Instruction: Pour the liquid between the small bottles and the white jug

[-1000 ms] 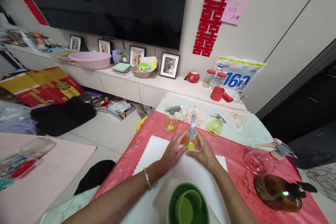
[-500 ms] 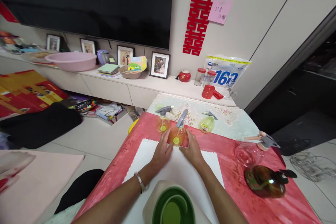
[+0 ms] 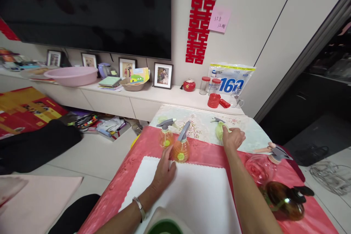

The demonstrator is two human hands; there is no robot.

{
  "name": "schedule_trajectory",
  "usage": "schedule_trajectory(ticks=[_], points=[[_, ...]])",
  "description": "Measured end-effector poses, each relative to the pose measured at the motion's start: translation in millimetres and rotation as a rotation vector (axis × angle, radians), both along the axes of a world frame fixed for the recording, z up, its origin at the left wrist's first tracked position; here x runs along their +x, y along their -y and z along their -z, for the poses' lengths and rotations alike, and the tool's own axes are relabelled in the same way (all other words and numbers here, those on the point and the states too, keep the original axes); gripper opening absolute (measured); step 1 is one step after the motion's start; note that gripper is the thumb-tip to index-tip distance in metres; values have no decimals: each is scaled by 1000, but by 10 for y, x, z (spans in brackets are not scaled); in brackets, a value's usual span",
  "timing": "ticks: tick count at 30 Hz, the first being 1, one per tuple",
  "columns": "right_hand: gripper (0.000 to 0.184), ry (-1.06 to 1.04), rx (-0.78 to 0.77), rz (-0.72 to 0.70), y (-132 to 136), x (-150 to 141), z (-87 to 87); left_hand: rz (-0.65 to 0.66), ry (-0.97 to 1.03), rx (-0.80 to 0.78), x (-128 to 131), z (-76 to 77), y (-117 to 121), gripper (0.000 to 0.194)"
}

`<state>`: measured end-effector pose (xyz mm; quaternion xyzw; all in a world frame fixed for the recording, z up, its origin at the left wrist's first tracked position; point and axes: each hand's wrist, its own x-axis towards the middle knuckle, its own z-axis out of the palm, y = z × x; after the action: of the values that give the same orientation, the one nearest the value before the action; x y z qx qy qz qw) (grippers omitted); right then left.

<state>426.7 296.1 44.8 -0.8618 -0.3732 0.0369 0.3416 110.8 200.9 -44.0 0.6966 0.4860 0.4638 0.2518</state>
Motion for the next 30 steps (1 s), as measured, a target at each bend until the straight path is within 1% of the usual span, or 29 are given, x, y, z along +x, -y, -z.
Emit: schedule_trajectory(ticks=[2, 4, 6, 8, 11, 14, 16, 18, 21, 23, 26, 30], points=[[45, 1, -16, -28, -75, 23, -20, -3, 4, -12, -9, -1, 3, 70], [43, -49, -73, -75, -161, 23, -33, 1, 12, -18, -16, 1, 4, 69], [40, -138, -143, -89, -244, 20, -45, 8, 22, -10, -19, 3, 1, 69], [38, -241, -197, -69, -295, 34, -65, 11, 27, -4, -19, 1, -3, 70], [36, -406, -203, -58, -240, 85, -104, 0, 21, -9, -10, -27, -6, 73], [37, -559, -87, -107, 0, 81, -115, -7, 9, 21, 8, -74, -7, 76], [38, -655, 46, -207, 225, 6, -89, -2, 8, 40, 20, -96, -7, 77], [38, -743, 181, -338, 451, -123, -32, 5, 11, 37, 27, -103, -7, 76], [38, -842, 309, -492, 707, -349, 105, 2, 19, 17, 29, -91, -7, 74], [38, -884, 348, -560, 790, -481, 212, 1, 21, 13, 28, -80, -7, 74], [39, -917, 369, -649, 804, -621, 346, 0, 24, 15, 30, -66, -13, 73], [41, -932, 340, -764, 766, -715, 429, -3, 28, 22, 29, -39, -27, 70]])
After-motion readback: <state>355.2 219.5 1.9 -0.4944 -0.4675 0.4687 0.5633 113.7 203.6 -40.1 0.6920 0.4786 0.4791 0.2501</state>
